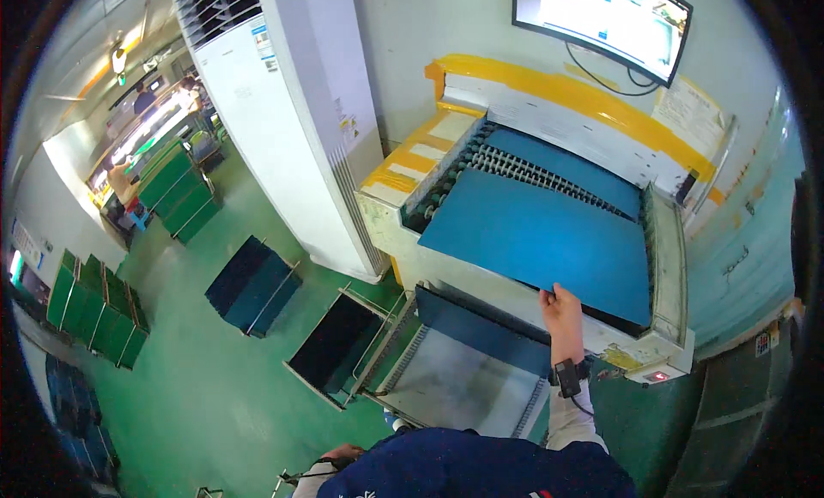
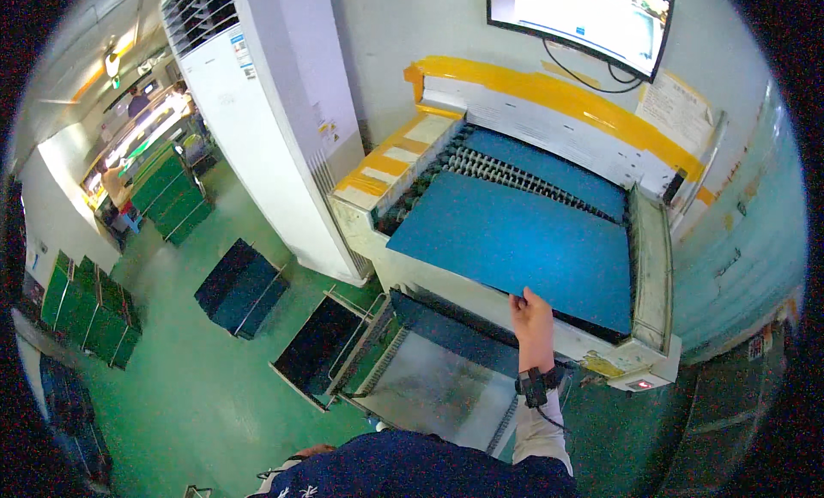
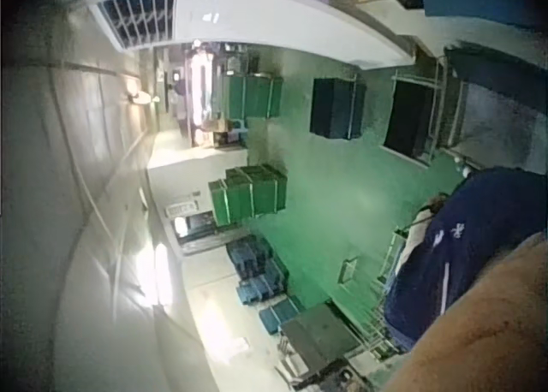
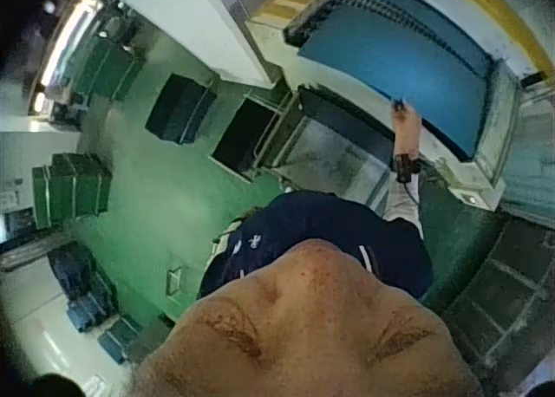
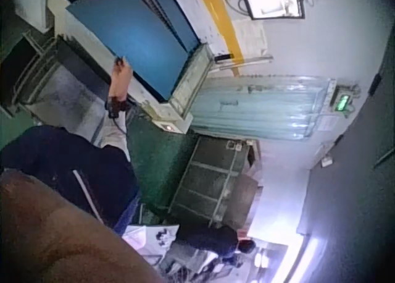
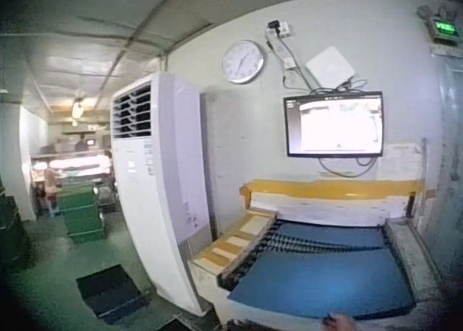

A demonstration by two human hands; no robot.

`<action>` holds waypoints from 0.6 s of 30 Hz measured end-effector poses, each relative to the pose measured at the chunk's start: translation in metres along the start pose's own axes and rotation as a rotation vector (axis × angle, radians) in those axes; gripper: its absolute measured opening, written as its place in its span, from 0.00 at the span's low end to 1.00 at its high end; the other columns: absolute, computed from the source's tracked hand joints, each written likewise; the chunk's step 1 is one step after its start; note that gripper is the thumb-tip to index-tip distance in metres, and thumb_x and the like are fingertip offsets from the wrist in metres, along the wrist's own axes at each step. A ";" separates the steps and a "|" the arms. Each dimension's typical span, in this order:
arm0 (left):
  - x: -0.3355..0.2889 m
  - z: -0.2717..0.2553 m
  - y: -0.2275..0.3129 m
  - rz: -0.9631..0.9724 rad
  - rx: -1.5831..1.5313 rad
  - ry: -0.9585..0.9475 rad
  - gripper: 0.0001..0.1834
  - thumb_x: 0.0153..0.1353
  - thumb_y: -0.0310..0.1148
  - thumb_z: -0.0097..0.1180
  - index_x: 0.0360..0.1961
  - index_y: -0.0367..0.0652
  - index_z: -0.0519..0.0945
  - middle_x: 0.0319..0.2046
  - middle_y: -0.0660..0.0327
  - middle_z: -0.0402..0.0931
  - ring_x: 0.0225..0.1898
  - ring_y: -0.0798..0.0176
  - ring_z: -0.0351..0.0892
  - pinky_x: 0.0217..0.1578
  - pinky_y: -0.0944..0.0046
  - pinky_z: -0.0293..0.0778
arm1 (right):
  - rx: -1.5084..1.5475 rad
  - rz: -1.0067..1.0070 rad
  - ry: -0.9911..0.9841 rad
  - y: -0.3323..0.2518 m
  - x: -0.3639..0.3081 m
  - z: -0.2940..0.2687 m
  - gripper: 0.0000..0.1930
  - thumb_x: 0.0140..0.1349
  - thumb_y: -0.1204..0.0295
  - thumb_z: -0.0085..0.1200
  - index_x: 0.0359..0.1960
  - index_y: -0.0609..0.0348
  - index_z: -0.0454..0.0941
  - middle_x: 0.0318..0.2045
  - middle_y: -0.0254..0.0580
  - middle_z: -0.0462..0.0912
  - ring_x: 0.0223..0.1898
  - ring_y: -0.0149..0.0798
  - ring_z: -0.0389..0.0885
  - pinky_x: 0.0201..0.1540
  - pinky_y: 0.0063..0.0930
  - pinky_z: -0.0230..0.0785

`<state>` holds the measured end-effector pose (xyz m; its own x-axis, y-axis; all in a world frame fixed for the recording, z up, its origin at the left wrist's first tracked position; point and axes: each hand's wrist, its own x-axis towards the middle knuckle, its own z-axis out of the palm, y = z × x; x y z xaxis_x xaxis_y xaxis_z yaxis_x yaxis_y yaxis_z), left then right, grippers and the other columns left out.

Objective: Feeding blue rectangular plates into a processing machine on a fabrication floor.

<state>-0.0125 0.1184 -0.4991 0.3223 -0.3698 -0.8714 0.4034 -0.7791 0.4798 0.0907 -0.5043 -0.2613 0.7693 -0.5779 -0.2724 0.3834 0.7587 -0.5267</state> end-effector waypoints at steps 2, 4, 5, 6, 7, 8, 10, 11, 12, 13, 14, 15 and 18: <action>0.001 -0.002 0.000 -0.014 0.012 0.000 0.19 0.52 0.41 0.61 0.42 0.41 0.81 0.39 0.57 0.81 0.37 0.62 0.78 0.39 0.58 0.73 | 0.019 -0.015 -0.031 0.004 0.005 0.001 0.08 0.59 0.79 0.52 0.39 0.58 0.71 0.39 0.38 0.76 0.42 0.37 0.73 0.52 0.33 0.69; 0.001 -0.003 0.000 -0.025 0.017 0.001 0.19 0.52 0.41 0.61 0.43 0.41 0.81 0.39 0.57 0.81 0.37 0.62 0.78 0.39 0.58 0.73 | 0.055 0.017 0.040 0.003 0.011 0.006 0.07 0.60 0.79 0.51 0.40 0.60 0.71 0.39 0.39 0.76 0.43 0.38 0.73 0.53 0.34 0.68; 0.001 -0.004 0.001 -0.027 0.022 0.000 0.19 0.52 0.41 0.61 0.43 0.41 0.81 0.39 0.57 0.81 0.37 0.62 0.78 0.39 0.58 0.73 | 0.074 0.030 0.077 0.001 0.013 0.007 0.07 0.60 0.79 0.51 0.40 0.61 0.70 0.39 0.40 0.76 0.44 0.38 0.73 0.54 0.35 0.68; 0.001 -0.005 0.002 -0.029 0.027 -0.003 0.19 0.52 0.41 0.61 0.43 0.41 0.81 0.39 0.57 0.81 0.37 0.62 0.78 0.39 0.58 0.73 | 0.076 0.023 0.055 0.000 0.019 0.004 0.06 0.62 0.77 0.50 0.39 0.62 0.70 0.37 0.41 0.76 0.41 0.39 0.74 0.52 0.35 0.70; 0.001 -0.006 0.002 -0.030 0.031 -0.004 0.19 0.52 0.41 0.61 0.43 0.41 0.81 0.39 0.57 0.81 0.37 0.62 0.78 0.39 0.58 0.73 | 0.078 0.016 0.033 -0.001 0.028 0.000 0.05 0.63 0.76 0.50 0.38 0.63 0.70 0.35 0.42 0.76 0.38 0.40 0.75 0.50 0.36 0.72; -0.002 -0.005 0.003 -0.032 0.035 0.000 0.19 0.52 0.41 0.61 0.43 0.41 0.81 0.39 0.57 0.81 0.38 0.62 0.78 0.39 0.58 0.73 | 0.079 0.011 0.011 -0.001 0.035 -0.003 0.06 0.64 0.74 0.49 0.37 0.64 0.70 0.33 0.43 0.76 0.35 0.41 0.76 0.48 0.36 0.73; -0.003 -0.001 -0.001 -0.039 0.023 0.008 0.19 0.52 0.41 0.60 0.43 0.41 0.81 0.39 0.57 0.81 0.38 0.62 0.78 0.39 0.58 0.73 | -0.068 0.133 -0.039 -0.007 0.026 0.022 0.10 0.65 0.72 0.48 0.42 0.67 0.69 0.40 0.48 0.77 0.40 0.42 0.77 0.46 0.34 0.75; -0.005 0.000 0.000 -0.038 0.021 0.006 0.19 0.52 0.41 0.60 0.43 0.41 0.81 0.39 0.57 0.81 0.38 0.62 0.78 0.39 0.58 0.73 | -0.140 0.189 -0.063 -0.011 0.019 0.032 0.12 0.65 0.71 0.47 0.45 0.68 0.69 0.43 0.50 0.77 0.43 0.42 0.78 0.45 0.33 0.75; -0.004 0.000 0.000 -0.038 0.023 0.008 0.19 0.52 0.41 0.60 0.43 0.41 0.81 0.39 0.57 0.81 0.38 0.62 0.78 0.39 0.58 0.73 | -0.147 0.219 -0.055 -0.015 0.016 0.037 0.13 0.66 0.69 0.46 0.45 0.68 0.68 0.44 0.52 0.77 0.42 0.42 0.79 0.43 0.32 0.76; -0.004 0.000 0.000 -0.041 0.025 0.009 0.19 0.52 0.41 0.60 0.43 0.41 0.81 0.39 0.57 0.81 0.38 0.62 0.78 0.40 0.58 0.73 | -0.155 0.250 -0.046 -0.017 0.015 0.040 0.14 0.66 0.68 0.46 0.46 0.68 0.68 0.44 0.53 0.78 0.41 0.43 0.80 0.41 0.31 0.76; -0.004 -0.001 0.000 -0.041 0.026 0.008 0.19 0.52 0.41 0.60 0.43 0.41 0.81 0.39 0.57 0.81 0.38 0.62 0.78 0.40 0.58 0.73 | -0.163 0.279 -0.037 -0.018 0.014 0.041 0.16 0.66 0.66 0.46 0.47 0.68 0.68 0.44 0.54 0.78 0.40 0.43 0.81 0.39 0.30 0.77; -0.003 -0.001 0.000 -0.040 0.032 0.007 0.19 0.52 0.41 0.60 0.43 0.41 0.81 0.39 0.57 0.81 0.38 0.62 0.78 0.40 0.58 0.73 | -0.140 0.303 -0.035 -0.018 0.016 0.039 0.15 0.66 0.66 0.47 0.46 0.68 0.69 0.44 0.54 0.78 0.40 0.43 0.81 0.39 0.31 0.77; -0.002 -0.001 0.001 -0.040 0.037 0.009 0.20 0.52 0.40 0.60 0.44 0.41 0.81 0.39 0.57 0.81 0.39 0.62 0.78 0.40 0.59 0.73 | -0.136 0.349 -0.049 -0.020 0.024 0.030 0.16 0.65 0.65 0.49 0.45 0.67 0.71 0.43 0.53 0.79 0.38 0.42 0.81 0.37 0.31 0.76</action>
<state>-0.0118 0.1186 -0.4966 0.3142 -0.3338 -0.8887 0.3846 -0.8111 0.4406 0.1169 -0.5247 -0.2333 0.8667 -0.2738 -0.4170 0.0247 0.8585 -0.5123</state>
